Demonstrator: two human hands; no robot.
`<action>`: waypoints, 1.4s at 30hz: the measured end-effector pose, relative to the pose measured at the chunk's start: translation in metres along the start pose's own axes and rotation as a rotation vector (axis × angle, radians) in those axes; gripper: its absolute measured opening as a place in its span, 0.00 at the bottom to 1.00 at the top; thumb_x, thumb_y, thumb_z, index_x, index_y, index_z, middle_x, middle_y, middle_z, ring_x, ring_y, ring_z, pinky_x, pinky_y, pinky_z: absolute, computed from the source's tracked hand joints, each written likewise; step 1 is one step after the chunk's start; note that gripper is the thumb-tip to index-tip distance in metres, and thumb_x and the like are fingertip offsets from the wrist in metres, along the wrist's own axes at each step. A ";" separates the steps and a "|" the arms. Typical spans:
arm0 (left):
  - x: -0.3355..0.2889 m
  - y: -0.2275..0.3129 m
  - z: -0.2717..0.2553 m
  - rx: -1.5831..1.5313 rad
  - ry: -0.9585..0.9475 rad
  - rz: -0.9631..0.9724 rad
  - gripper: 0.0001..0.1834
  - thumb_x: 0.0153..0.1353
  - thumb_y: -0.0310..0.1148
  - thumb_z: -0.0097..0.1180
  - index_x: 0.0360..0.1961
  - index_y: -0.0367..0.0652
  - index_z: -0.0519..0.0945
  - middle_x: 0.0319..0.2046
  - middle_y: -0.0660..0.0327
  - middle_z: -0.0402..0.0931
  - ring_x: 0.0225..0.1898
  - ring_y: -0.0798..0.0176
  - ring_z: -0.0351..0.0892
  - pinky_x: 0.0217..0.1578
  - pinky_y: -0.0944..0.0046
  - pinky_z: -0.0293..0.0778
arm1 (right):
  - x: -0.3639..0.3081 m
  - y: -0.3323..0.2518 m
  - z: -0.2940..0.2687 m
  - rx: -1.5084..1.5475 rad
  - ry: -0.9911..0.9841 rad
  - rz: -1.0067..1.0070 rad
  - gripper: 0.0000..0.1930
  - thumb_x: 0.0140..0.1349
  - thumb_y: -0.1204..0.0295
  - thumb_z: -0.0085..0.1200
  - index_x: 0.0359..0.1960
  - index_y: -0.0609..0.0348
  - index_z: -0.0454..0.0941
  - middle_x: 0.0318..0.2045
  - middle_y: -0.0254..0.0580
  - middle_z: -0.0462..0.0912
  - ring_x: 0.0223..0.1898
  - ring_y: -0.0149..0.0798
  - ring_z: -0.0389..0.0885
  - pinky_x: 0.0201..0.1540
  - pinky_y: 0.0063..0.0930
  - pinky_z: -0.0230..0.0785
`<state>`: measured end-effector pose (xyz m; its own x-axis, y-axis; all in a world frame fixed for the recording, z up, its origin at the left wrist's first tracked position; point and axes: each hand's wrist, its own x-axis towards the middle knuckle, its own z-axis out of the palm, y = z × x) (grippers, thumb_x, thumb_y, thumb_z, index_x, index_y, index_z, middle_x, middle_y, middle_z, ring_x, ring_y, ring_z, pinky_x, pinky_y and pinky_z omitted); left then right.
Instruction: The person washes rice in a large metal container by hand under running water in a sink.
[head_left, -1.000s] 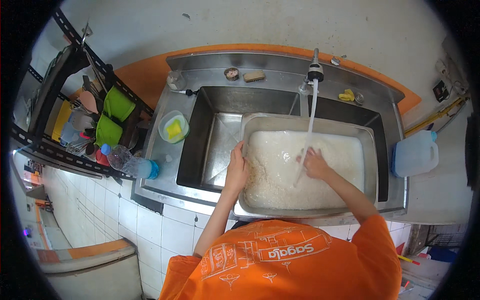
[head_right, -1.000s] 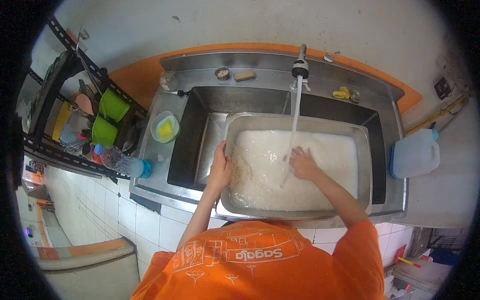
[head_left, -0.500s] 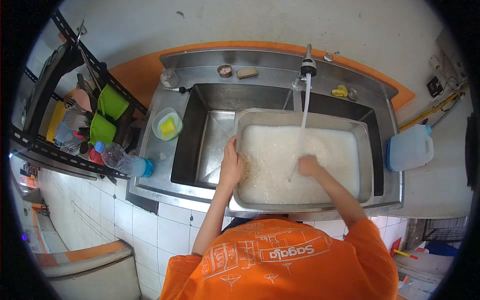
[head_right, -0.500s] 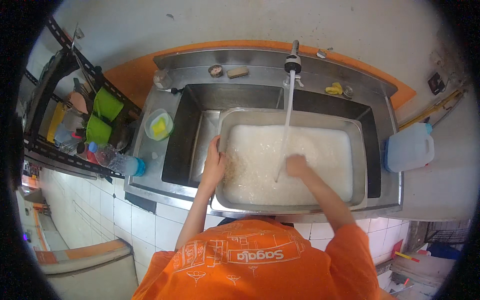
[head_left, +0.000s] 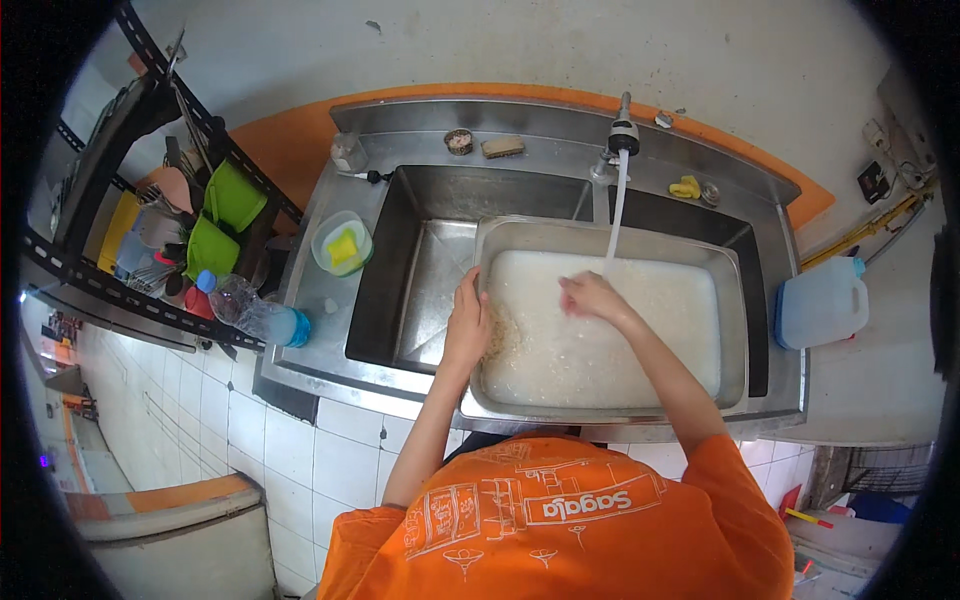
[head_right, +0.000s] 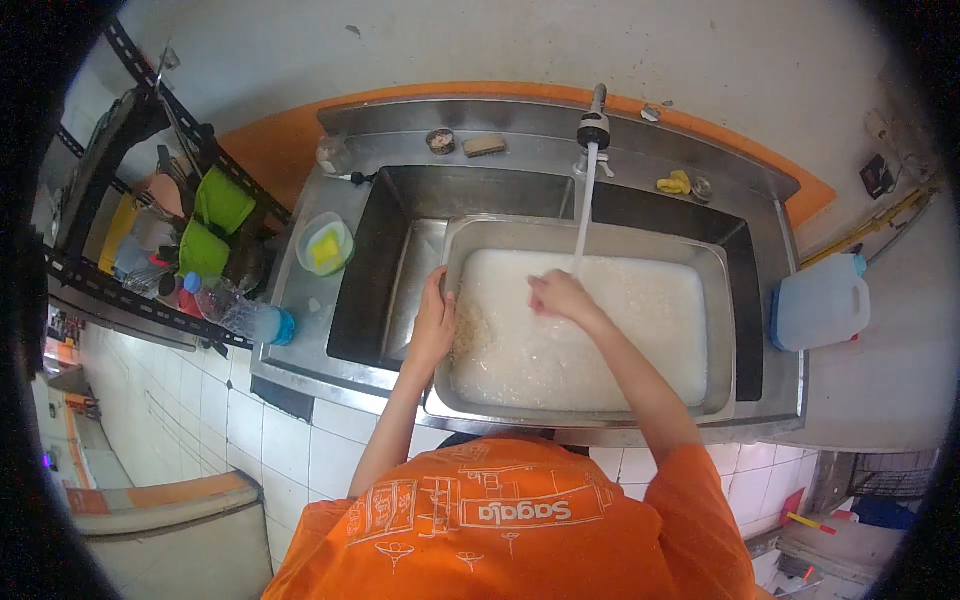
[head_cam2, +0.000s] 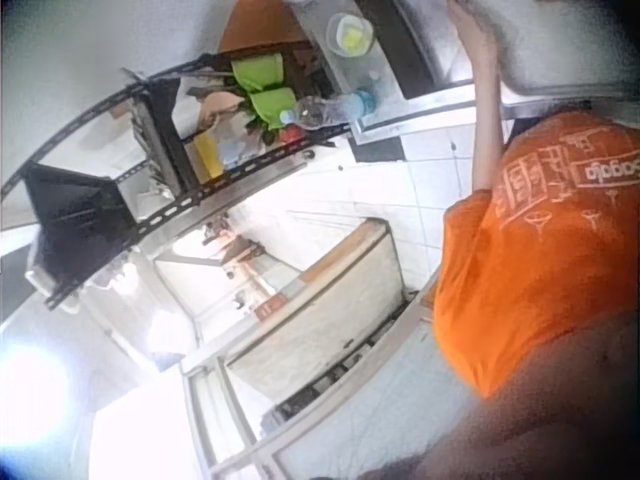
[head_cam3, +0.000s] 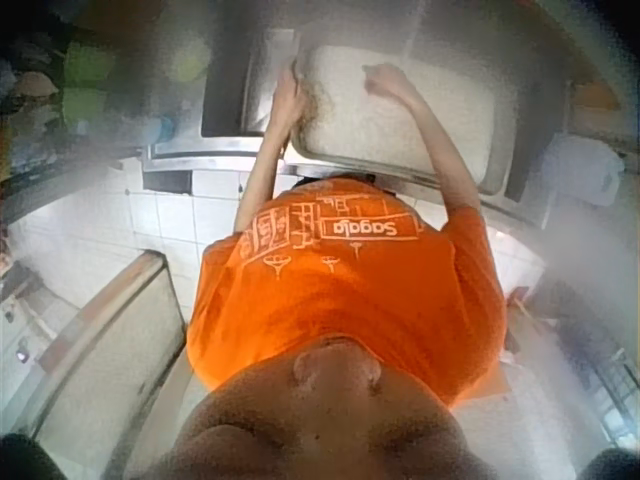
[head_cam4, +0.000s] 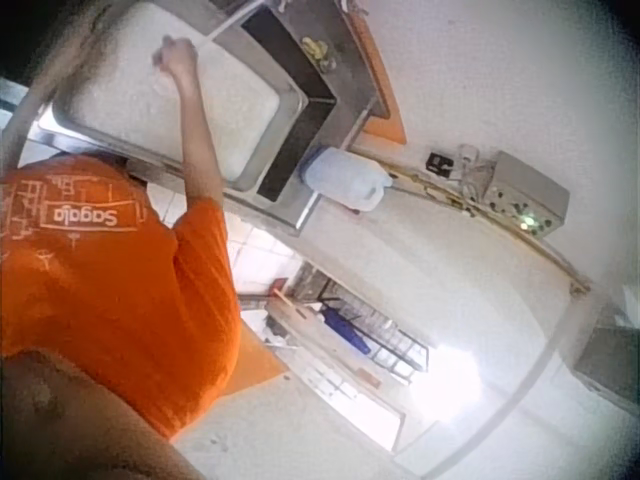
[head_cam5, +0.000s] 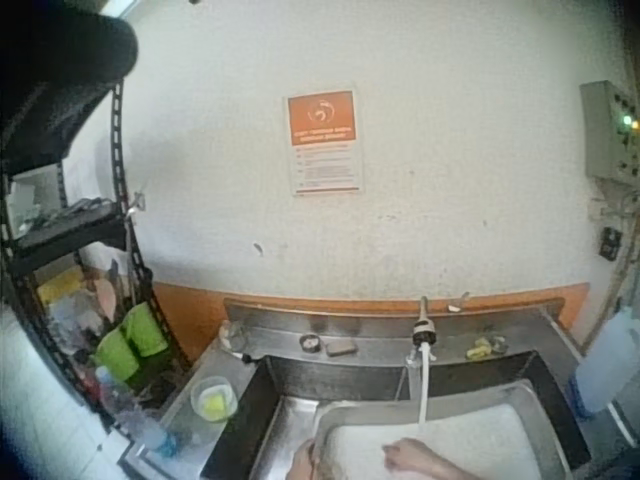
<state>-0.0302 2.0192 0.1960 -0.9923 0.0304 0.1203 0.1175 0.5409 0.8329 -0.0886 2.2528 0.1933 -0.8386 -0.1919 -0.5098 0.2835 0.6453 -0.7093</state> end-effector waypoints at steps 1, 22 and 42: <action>0.000 0.002 -0.001 -0.006 -0.001 -0.008 0.23 0.66 0.35 0.35 0.60 0.38 0.55 0.56 0.40 0.60 0.56 0.38 0.62 0.55 0.52 0.61 | 0.013 -0.010 0.012 -0.190 0.134 -0.234 0.17 0.58 0.61 0.47 0.23 0.62 0.80 0.26 0.54 0.80 0.29 0.43 0.79 0.35 0.35 0.71; 0.002 -0.003 0.001 -0.020 0.045 0.002 0.21 0.67 0.34 0.35 0.59 0.36 0.57 0.57 0.42 0.59 0.59 0.41 0.60 0.57 0.54 0.59 | -0.044 0.037 0.120 -0.744 0.091 -1.020 0.07 0.49 0.72 0.47 0.23 0.57 0.78 0.30 0.45 0.77 0.41 0.43 0.74 0.56 0.41 0.59; 0.000 -0.003 -0.005 -0.043 0.038 -0.033 0.21 0.66 0.32 0.36 0.58 0.37 0.58 0.57 0.42 0.59 0.59 0.42 0.61 0.57 0.54 0.59 | -0.044 0.046 0.032 -0.939 -0.261 -0.564 0.30 0.50 0.62 0.53 0.58 0.48 0.65 0.59 0.49 0.63 0.63 0.54 0.56 0.57 0.59 0.54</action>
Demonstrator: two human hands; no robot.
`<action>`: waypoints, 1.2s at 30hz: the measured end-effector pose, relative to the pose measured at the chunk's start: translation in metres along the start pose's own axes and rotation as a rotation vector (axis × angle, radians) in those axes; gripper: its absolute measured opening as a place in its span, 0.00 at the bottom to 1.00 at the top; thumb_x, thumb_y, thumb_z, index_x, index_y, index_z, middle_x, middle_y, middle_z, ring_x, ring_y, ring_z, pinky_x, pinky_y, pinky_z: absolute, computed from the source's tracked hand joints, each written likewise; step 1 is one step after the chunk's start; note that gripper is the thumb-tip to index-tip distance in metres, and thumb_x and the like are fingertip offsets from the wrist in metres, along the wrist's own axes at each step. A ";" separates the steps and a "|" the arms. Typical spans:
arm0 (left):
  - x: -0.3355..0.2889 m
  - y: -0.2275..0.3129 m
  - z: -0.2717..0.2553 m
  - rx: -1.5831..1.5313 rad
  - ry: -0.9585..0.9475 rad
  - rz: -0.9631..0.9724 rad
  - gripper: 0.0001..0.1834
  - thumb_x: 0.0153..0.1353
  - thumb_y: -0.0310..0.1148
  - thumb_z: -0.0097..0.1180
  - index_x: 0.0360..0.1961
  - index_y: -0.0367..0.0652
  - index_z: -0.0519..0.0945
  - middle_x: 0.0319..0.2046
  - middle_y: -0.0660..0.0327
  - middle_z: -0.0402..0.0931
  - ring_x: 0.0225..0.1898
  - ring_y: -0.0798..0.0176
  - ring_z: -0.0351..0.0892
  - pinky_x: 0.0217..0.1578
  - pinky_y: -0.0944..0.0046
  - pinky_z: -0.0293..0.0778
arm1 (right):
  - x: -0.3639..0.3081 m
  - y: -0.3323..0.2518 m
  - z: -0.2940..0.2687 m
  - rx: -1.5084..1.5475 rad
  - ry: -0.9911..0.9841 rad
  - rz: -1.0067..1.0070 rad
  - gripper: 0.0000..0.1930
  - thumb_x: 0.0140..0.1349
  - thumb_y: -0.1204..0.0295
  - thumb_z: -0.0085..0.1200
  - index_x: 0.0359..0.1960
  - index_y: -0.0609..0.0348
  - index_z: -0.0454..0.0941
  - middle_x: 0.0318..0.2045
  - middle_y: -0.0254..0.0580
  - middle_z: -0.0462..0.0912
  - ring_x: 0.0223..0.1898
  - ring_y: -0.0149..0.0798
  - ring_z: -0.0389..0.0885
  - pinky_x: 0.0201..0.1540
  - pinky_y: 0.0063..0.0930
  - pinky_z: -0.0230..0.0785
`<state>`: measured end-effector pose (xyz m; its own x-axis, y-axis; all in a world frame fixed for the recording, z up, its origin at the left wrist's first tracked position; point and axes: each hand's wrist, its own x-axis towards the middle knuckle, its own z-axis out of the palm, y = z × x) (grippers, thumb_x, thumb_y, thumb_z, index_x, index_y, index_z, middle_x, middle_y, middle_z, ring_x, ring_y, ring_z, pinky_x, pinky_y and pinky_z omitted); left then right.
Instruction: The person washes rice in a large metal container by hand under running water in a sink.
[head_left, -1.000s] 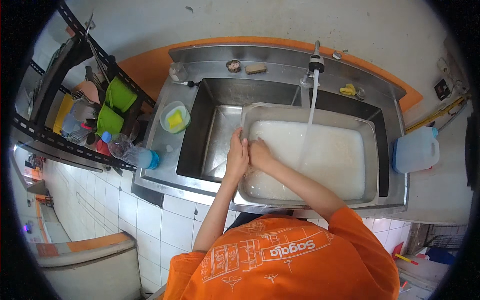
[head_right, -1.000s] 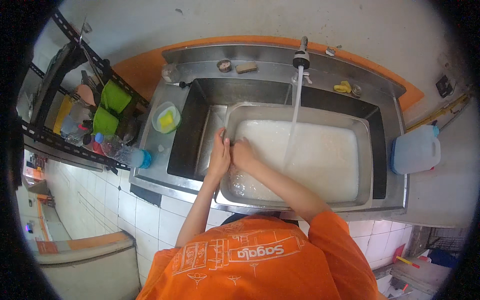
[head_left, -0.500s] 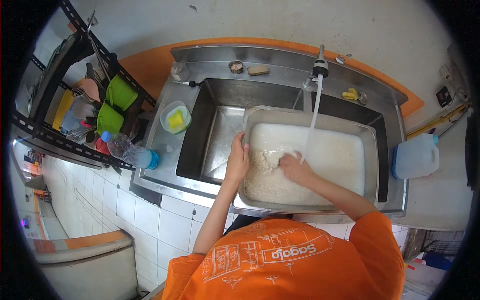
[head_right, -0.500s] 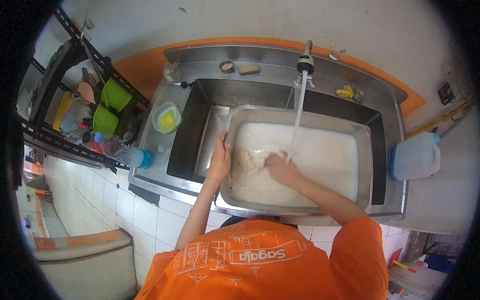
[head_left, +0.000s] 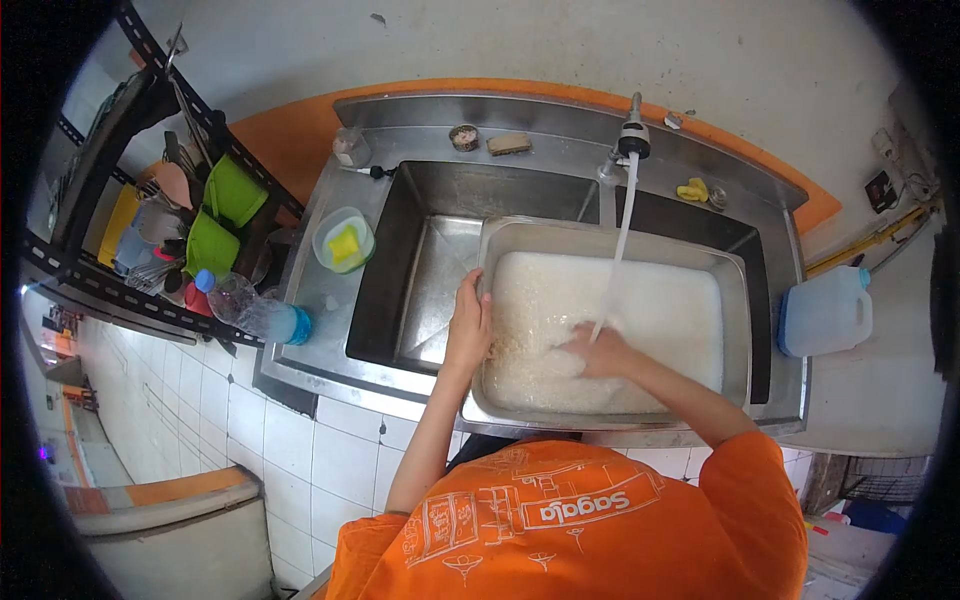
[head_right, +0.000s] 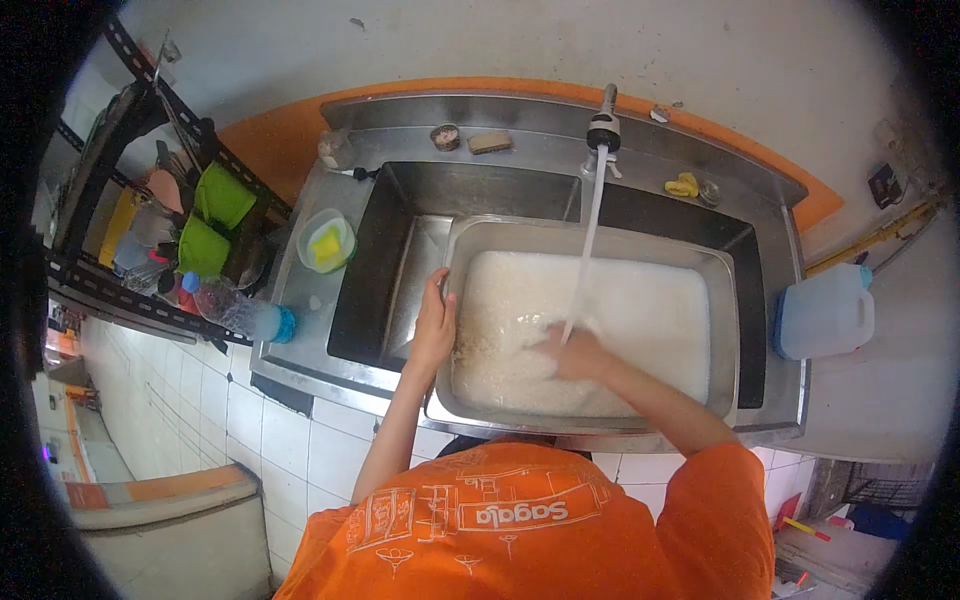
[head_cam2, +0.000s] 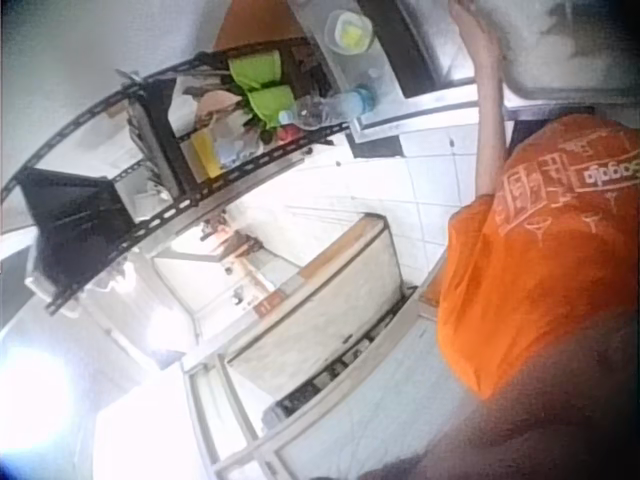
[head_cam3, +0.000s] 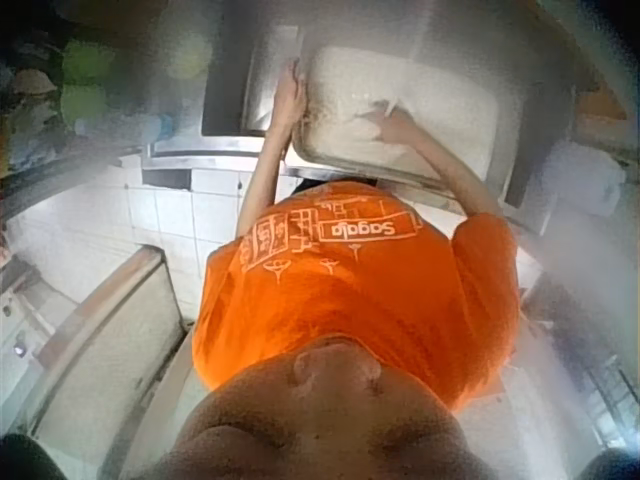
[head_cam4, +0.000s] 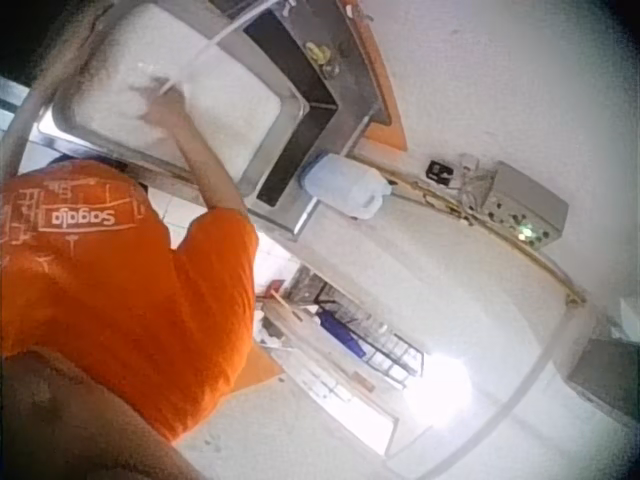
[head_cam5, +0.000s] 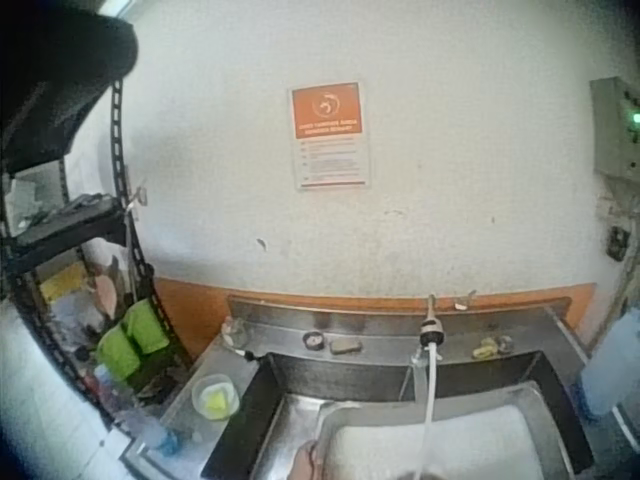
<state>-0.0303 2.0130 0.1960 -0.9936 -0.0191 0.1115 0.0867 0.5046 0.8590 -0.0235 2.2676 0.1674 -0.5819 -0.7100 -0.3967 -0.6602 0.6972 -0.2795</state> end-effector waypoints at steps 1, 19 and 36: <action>0.003 0.005 0.004 0.000 -0.011 0.024 0.21 0.66 0.32 0.35 0.59 0.37 0.58 0.57 0.43 0.59 0.59 0.42 0.60 0.57 0.54 0.59 | 0.005 0.028 0.012 0.134 -0.014 0.045 0.30 0.49 0.62 0.53 0.57 0.50 0.66 0.57 0.50 0.66 0.61 0.56 0.60 0.57 0.59 0.55; 0.003 0.001 0.007 0.007 -0.022 0.063 0.21 0.66 0.31 0.35 0.59 0.37 0.57 0.58 0.43 0.58 0.60 0.43 0.59 0.58 0.54 0.58 | -0.005 0.019 0.017 0.020 0.068 0.410 0.23 0.51 0.62 0.51 0.50 0.55 0.71 0.49 0.50 0.73 0.49 0.52 0.72 0.48 0.51 0.65; 0.001 0.001 0.004 0.017 -0.012 0.053 0.21 0.66 0.30 0.35 0.59 0.36 0.57 0.58 0.43 0.57 0.60 0.43 0.58 0.59 0.54 0.57 | 0.028 0.015 0.015 -0.283 -0.283 0.324 0.14 0.49 0.68 0.54 0.37 0.56 0.79 0.43 0.52 0.77 0.51 0.55 0.73 0.49 0.63 0.62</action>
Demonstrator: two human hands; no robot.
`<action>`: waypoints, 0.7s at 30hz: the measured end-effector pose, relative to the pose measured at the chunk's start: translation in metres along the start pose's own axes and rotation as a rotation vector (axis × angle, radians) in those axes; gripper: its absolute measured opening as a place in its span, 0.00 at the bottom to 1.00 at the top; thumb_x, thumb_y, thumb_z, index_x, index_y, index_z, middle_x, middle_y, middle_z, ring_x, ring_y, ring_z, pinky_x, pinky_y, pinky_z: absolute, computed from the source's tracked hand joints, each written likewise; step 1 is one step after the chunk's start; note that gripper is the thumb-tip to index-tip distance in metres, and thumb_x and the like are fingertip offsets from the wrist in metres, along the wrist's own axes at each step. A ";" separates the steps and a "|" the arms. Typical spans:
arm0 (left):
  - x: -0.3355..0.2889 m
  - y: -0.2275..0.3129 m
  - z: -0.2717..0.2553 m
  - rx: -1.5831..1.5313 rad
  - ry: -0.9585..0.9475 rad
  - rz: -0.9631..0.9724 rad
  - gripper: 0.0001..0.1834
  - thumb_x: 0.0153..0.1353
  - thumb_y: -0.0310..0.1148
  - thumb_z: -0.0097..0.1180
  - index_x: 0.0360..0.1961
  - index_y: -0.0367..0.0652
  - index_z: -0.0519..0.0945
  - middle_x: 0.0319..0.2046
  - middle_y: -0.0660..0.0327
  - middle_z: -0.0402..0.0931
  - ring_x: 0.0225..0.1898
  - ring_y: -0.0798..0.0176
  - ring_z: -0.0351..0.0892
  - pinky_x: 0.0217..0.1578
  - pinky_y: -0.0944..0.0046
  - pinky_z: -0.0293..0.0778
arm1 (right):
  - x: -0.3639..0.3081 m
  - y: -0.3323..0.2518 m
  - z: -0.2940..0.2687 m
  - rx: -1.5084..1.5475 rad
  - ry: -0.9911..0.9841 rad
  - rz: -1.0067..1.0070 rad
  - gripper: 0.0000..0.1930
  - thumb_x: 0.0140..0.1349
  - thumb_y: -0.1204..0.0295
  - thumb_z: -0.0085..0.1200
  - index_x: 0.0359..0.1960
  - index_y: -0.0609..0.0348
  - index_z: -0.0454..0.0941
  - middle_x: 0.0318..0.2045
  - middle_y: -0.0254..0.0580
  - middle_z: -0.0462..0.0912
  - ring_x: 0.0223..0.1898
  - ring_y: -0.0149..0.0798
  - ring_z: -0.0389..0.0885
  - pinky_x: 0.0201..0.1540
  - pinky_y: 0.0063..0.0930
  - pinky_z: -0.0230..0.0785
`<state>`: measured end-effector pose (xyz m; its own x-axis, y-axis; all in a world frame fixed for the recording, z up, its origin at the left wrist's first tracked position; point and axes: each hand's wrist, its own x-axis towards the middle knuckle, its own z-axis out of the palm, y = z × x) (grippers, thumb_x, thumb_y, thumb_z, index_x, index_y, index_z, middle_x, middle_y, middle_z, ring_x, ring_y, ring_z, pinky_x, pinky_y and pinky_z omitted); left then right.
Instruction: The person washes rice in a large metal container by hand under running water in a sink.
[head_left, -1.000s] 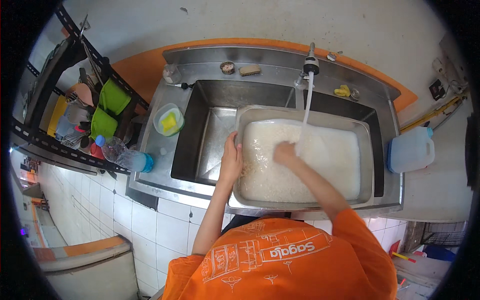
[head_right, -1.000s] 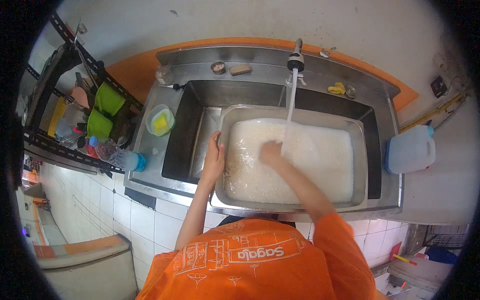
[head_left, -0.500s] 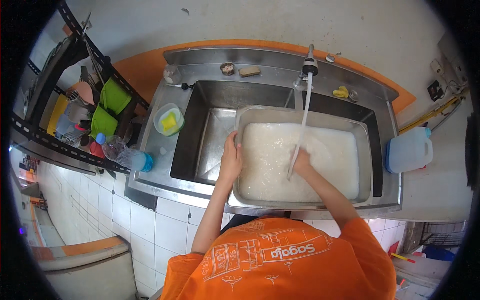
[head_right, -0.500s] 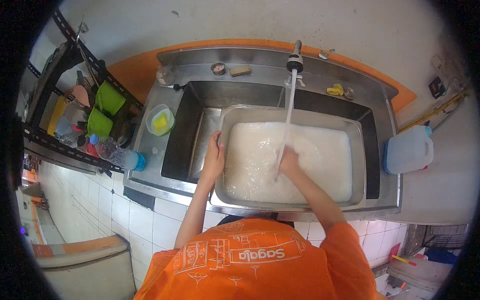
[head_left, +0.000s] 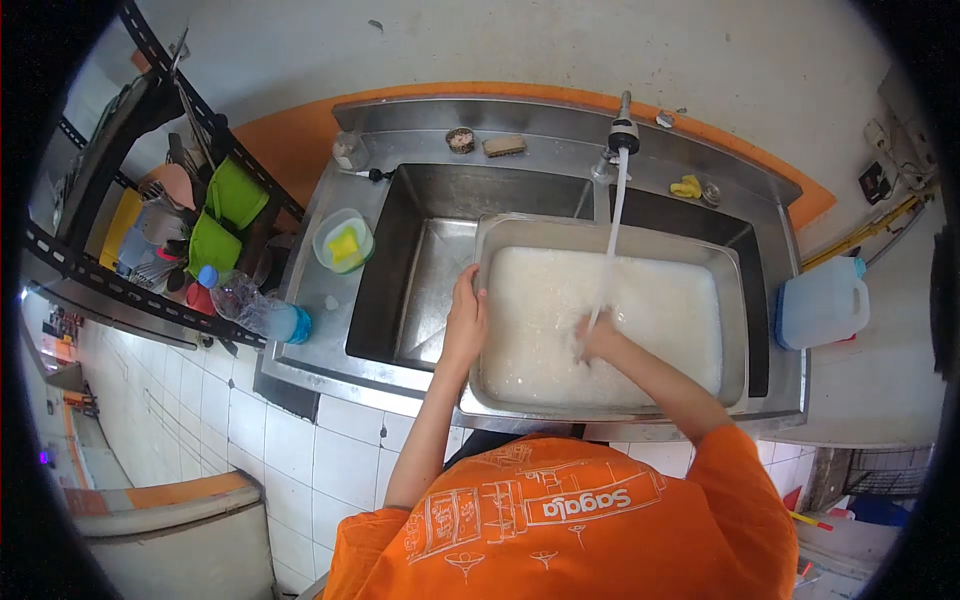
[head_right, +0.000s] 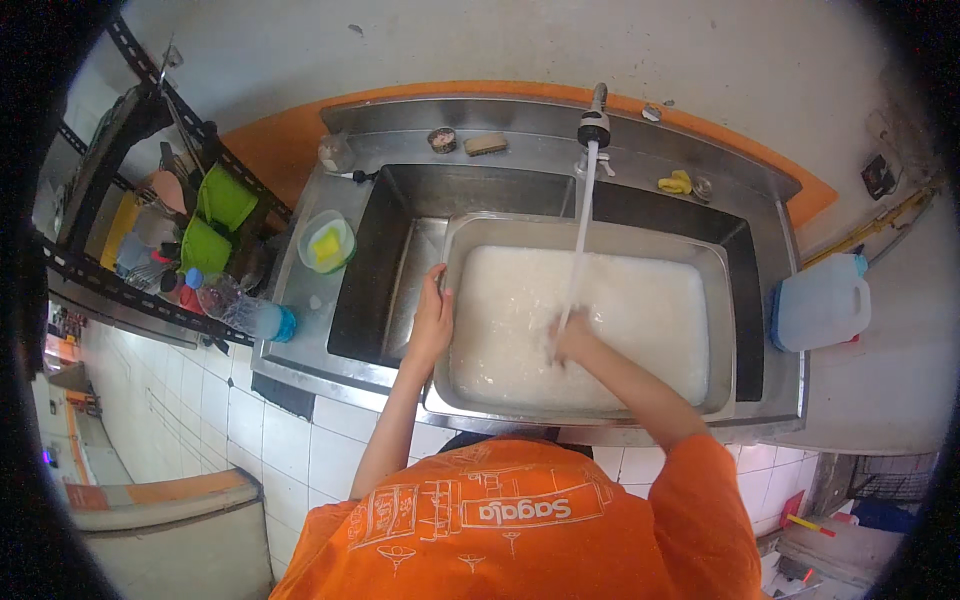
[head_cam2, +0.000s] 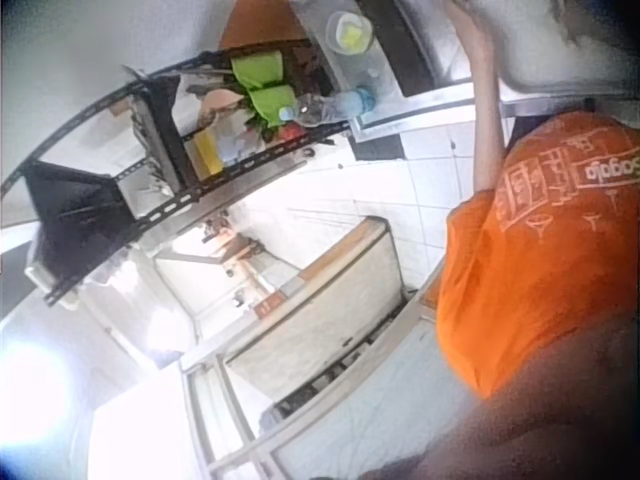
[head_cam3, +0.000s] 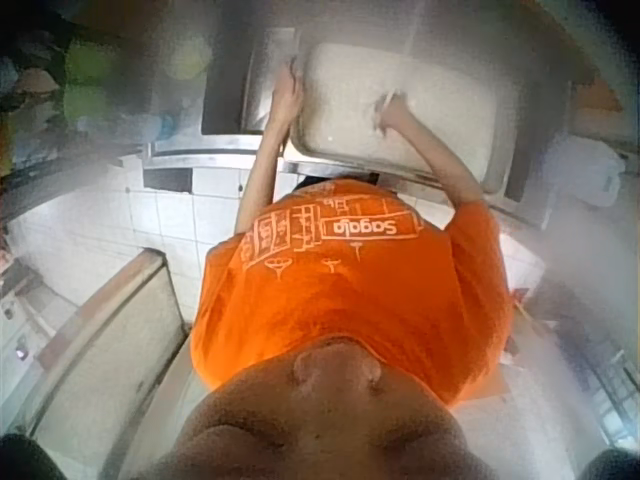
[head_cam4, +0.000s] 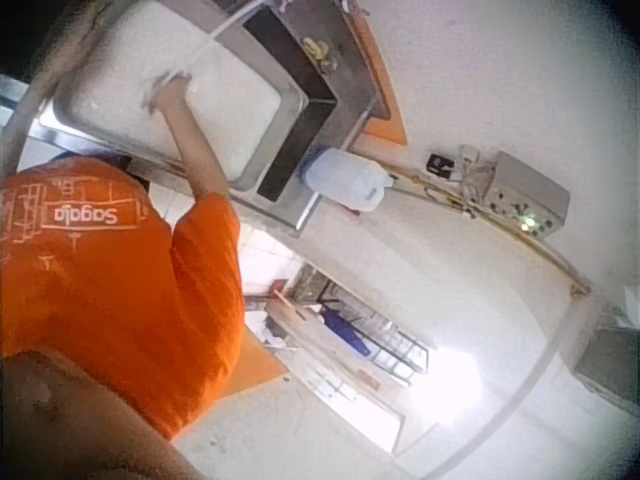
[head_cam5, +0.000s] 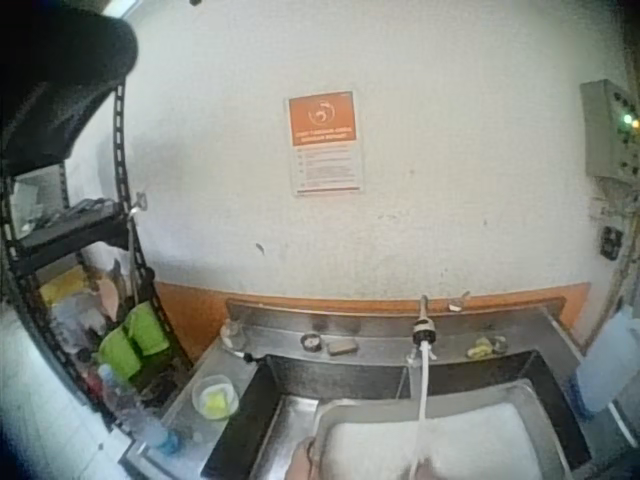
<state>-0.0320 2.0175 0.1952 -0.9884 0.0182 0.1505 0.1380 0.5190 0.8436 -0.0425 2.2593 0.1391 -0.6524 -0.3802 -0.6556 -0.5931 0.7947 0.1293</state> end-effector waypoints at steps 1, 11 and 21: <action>0.000 0.002 0.000 -0.002 -0.003 -0.003 0.21 0.66 0.30 0.35 0.59 0.37 0.56 0.58 0.43 0.57 0.60 0.42 0.58 0.58 0.54 0.58 | 0.016 0.006 0.003 0.000 -0.002 -0.001 0.14 0.49 0.68 0.54 0.37 0.56 0.79 0.43 0.52 0.77 0.51 0.55 0.73 0.49 0.63 0.62; -0.004 -0.006 -0.002 0.003 0.012 -0.043 0.23 0.66 0.33 0.35 0.61 0.39 0.53 0.60 0.43 0.56 0.60 0.40 0.58 0.58 0.53 0.58 | 0.000 -0.018 0.017 0.339 0.304 -0.217 0.10 0.47 0.73 0.53 0.32 0.61 0.77 0.31 0.48 0.79 0.36 0.49 0.79 0.37 0.41 0.73; 0.000 0.005 0.000 -0.053 -0.030 -0.052 0.22 0.67 0.32 0.34 0.60 0.38 0.53 0.60 0.43 0.56 0.61 0.40 0.57 0.58 0.52 0.57 | 0.025 0.000 0.004 0.502 0.268 0.277 0.15 0.52 0.68 0.51 0.39 0.64 0.77 0.41 0.55 0.78 0.47 0.49 0.76 0.45 0.42 0.71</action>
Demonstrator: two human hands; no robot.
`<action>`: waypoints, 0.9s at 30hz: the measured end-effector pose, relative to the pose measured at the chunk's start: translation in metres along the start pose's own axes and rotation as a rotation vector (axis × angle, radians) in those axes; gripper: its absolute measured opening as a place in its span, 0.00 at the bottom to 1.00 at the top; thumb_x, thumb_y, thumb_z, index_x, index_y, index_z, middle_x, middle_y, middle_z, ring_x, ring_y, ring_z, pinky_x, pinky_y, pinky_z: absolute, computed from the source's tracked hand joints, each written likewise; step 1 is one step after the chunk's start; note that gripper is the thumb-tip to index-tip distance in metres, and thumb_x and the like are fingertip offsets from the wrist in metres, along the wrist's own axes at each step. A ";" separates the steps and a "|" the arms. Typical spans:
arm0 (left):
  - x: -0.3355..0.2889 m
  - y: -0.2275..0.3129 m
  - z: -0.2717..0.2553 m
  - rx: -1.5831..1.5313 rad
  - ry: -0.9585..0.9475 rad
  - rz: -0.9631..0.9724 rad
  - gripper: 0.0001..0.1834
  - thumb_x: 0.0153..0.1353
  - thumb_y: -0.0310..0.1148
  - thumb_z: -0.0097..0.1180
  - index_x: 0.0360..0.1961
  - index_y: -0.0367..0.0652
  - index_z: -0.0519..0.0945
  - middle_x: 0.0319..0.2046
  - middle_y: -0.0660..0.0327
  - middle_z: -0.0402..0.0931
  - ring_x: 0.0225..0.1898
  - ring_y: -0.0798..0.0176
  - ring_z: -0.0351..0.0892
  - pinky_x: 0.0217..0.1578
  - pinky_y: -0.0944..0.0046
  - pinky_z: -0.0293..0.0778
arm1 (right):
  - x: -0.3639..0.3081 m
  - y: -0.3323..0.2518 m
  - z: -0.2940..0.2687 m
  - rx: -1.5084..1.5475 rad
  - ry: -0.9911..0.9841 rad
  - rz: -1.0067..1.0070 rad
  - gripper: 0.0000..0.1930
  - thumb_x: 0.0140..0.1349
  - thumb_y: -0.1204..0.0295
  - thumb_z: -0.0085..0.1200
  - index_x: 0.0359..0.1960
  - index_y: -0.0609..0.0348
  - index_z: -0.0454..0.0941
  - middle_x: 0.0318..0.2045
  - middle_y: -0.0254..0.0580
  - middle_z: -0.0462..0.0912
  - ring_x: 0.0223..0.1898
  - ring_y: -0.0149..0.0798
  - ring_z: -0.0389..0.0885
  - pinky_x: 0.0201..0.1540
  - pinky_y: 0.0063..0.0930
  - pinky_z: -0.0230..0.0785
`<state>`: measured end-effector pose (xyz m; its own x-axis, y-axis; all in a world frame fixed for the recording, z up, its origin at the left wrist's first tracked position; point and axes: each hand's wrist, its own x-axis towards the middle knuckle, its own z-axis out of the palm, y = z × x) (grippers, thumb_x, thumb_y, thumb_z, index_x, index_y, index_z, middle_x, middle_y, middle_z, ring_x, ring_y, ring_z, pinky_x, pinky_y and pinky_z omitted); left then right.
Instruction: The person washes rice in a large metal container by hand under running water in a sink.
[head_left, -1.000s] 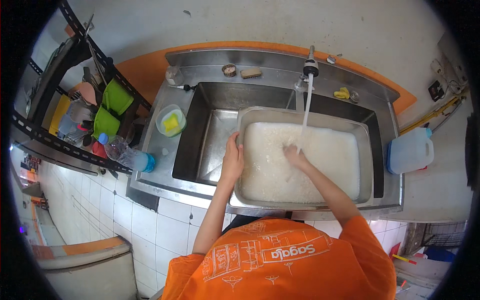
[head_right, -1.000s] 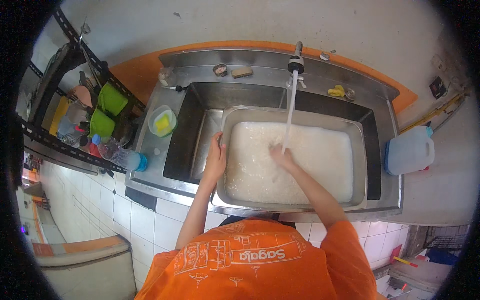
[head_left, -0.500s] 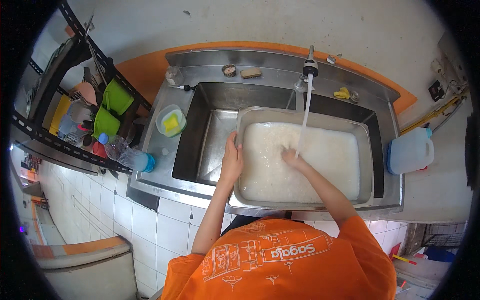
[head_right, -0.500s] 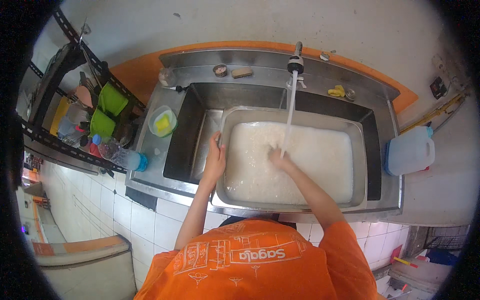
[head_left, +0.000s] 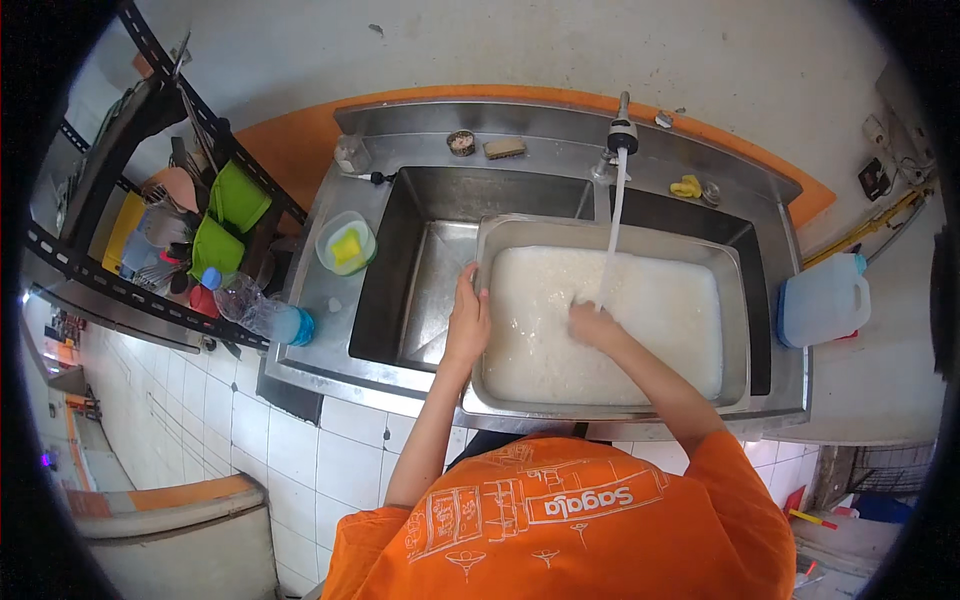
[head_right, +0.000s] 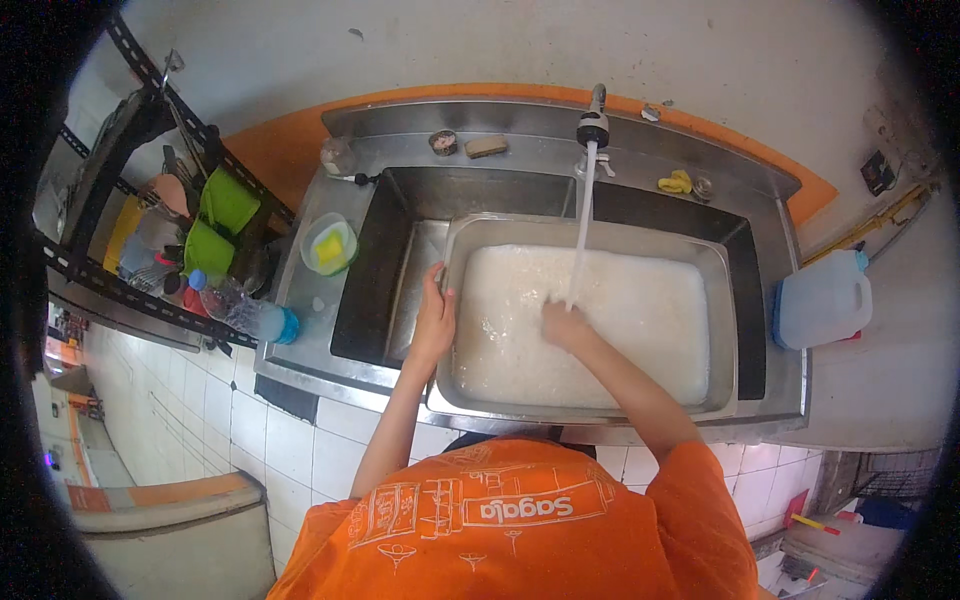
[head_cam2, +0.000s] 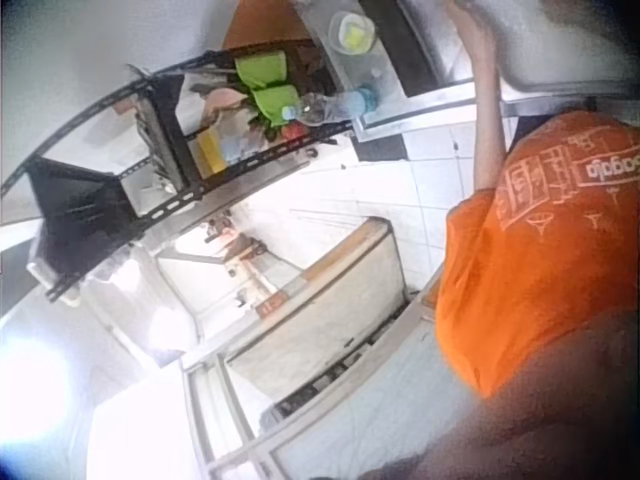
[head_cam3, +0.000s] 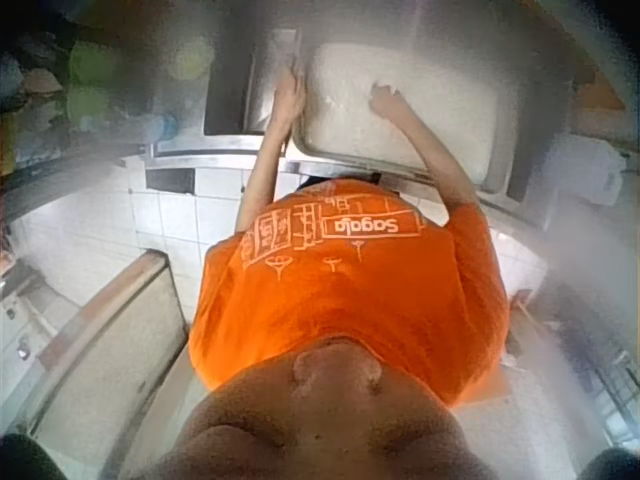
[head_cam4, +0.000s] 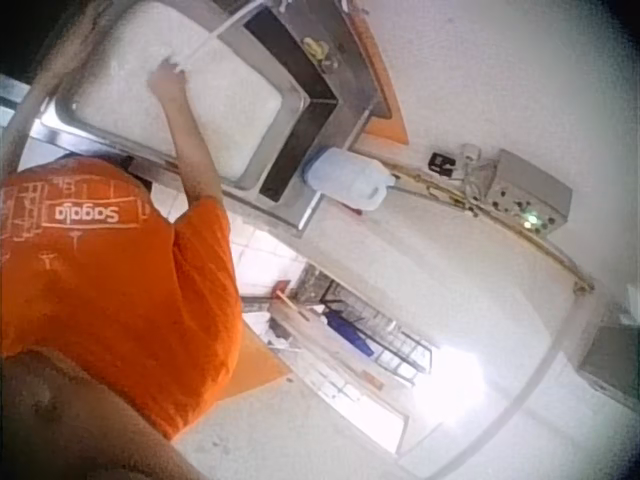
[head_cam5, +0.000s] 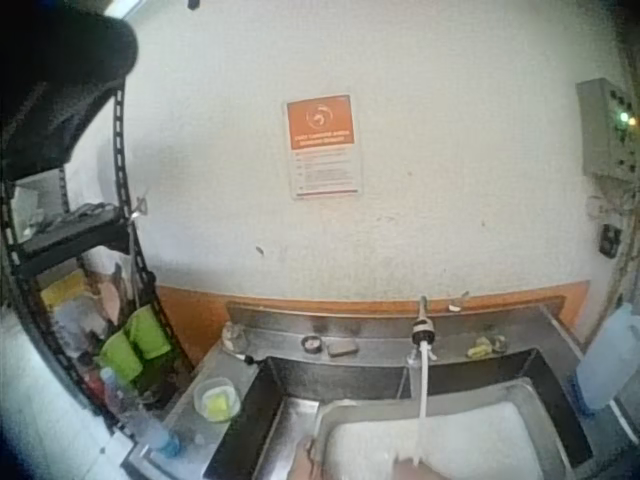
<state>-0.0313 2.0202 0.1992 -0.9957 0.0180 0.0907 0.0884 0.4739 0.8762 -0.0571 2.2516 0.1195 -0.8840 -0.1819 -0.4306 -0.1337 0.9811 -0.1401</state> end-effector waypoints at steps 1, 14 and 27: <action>-0.002 -0.003 -0.001 0.022 0.013 0.000 0.22 0.67 0.33 0.34 0.60 0.38 0.53 0.59 0.43 0.56 0.61 0.40 0.57 0.58 0.53 0.57 | -0.002 -0.007 -0.010 0.020 -0.048 0.034 0.15 0.53 0.67 0.50 0.39 0.65 0.77 0.40 0.56 0.78 0.48 0.49 0.76 0.45 0.41 0.71; 0.003 -0.010 0.005 0.017 0.070 0.122 0.20 0.69 0.35 0.32 0.58 0.38 0.57 0.55 0.44 0.62 0.56 0.45 0.63 0.57 0.55 0.57 | -0.010 -0.129 0.034 -0.024 0.136 -0.634 0.10 0.51 0.68 0.49 0.29 0.59 0.79 0.28 0.50 0.81 0.31 0.49 0.79 0.41 0.40 0.70; -0.006 -0.003 -0.003 0.076 0.075 0.088 0.19 0.66 0.30 0.35 0.58 0.39 0.58 0.57 0.45 0.59 0.59 0.43 0.60 0.57 0.54 0.59 | -0.011 -0.068 -0.009 -0.203 0.227 -0.744 0.23 0.41 0.61 0.59 0.44 0.43 0.74 0.45 0.33 0.73 0.53 0.33 0.66 0.48 0.49 0.63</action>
<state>-0.0258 2.0160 0.1979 -0.9791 -0.0015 0.2032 0.1704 0.5385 0.8252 -0.0423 2.1870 0.1424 -0.5974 -0.7965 -0.0932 -0.7834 0.6045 -0.1445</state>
